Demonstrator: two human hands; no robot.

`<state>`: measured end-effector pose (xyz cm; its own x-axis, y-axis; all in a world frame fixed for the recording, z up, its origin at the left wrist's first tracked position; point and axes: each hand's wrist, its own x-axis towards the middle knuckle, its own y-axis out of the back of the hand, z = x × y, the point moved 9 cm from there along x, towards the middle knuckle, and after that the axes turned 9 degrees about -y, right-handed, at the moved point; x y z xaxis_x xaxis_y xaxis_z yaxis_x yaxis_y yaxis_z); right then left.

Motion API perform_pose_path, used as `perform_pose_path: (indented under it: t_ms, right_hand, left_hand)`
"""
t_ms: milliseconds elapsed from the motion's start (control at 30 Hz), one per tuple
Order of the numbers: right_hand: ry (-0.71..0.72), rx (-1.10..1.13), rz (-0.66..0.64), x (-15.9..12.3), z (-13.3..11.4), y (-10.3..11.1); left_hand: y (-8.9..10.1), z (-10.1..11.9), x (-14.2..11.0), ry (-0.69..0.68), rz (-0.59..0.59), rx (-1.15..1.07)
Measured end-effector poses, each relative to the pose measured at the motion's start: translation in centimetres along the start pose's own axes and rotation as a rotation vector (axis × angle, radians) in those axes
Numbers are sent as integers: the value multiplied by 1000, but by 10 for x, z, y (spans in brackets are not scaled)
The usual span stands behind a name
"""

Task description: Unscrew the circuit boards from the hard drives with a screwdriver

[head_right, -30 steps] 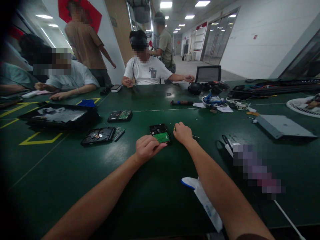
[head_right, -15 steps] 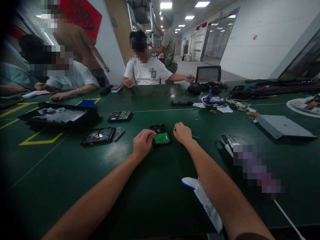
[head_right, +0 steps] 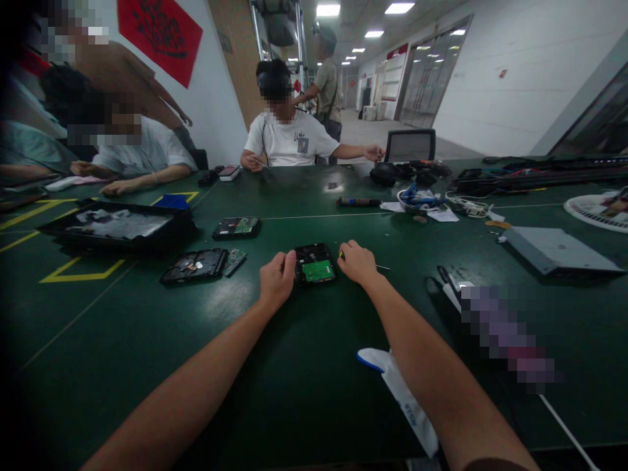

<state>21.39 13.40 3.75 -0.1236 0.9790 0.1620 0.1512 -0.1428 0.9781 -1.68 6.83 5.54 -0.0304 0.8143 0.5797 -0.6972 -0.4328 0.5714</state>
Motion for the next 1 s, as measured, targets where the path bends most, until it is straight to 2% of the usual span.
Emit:
perform_pose_path:
  t_ms: [333, 600, 733, 867, 1000]
  right_hand:
    - [-19, -39, 11, -1, 0, 0]
    - [-12, -9, -17, -1, 0, -2]
    - [-12, -5, -21, -1, 0, -2]
    - [-5, -21, -23, -2, -2, 0]
    - [-10, -29, -30, -4, -4, 2]
  left_hand:
    - [-7, -6, 2, 22, -56, 204]
    - [-11, -7, 0, 18, -97, 173]
    - [-8, -5, 0, 16, -62, 72]
    - [-8, 10, 3, -119, -61, -34]
    - [-23, 22, 1, -269, -187, -32]
